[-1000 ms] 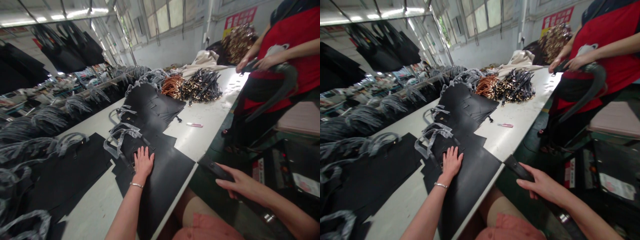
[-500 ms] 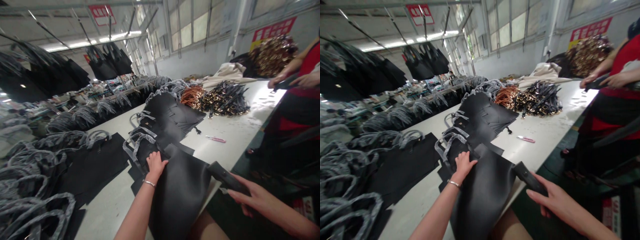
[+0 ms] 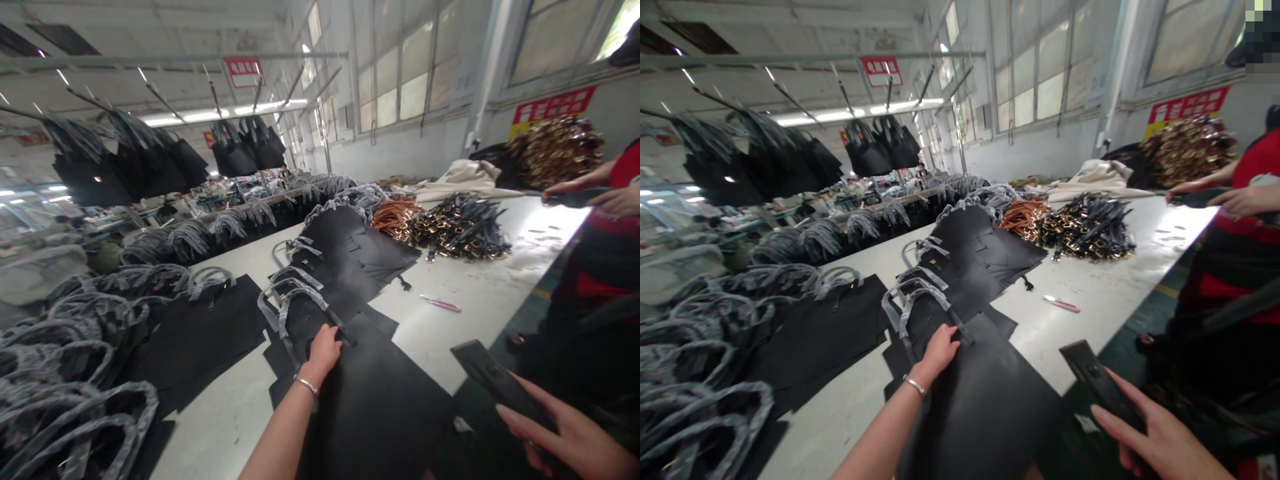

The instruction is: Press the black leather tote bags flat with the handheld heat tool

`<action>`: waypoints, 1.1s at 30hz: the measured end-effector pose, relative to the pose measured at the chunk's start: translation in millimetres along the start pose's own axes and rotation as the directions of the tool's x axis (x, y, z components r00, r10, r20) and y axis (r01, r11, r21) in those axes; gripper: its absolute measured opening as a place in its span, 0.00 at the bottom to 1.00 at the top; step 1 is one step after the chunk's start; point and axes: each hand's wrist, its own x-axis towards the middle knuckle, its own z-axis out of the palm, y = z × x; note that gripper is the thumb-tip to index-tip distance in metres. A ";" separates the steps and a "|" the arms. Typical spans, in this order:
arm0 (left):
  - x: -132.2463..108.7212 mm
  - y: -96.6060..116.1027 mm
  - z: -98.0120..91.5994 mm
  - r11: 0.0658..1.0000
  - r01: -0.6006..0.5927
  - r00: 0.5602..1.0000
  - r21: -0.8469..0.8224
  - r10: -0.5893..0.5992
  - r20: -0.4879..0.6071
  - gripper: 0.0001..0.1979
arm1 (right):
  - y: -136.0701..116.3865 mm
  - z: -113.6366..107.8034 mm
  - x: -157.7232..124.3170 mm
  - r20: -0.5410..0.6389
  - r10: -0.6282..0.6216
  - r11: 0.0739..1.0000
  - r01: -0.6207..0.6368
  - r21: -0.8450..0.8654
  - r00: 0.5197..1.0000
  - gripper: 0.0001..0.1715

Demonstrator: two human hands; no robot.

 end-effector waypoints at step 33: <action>-54.5 27.8 34.3 0.959 -0.061 0.998 -0.275 0.061 -0.006 0.15 | -101.2 77.2 64.7 0.391 0.111 0.994 -0.092 -0.067 0.914 0.20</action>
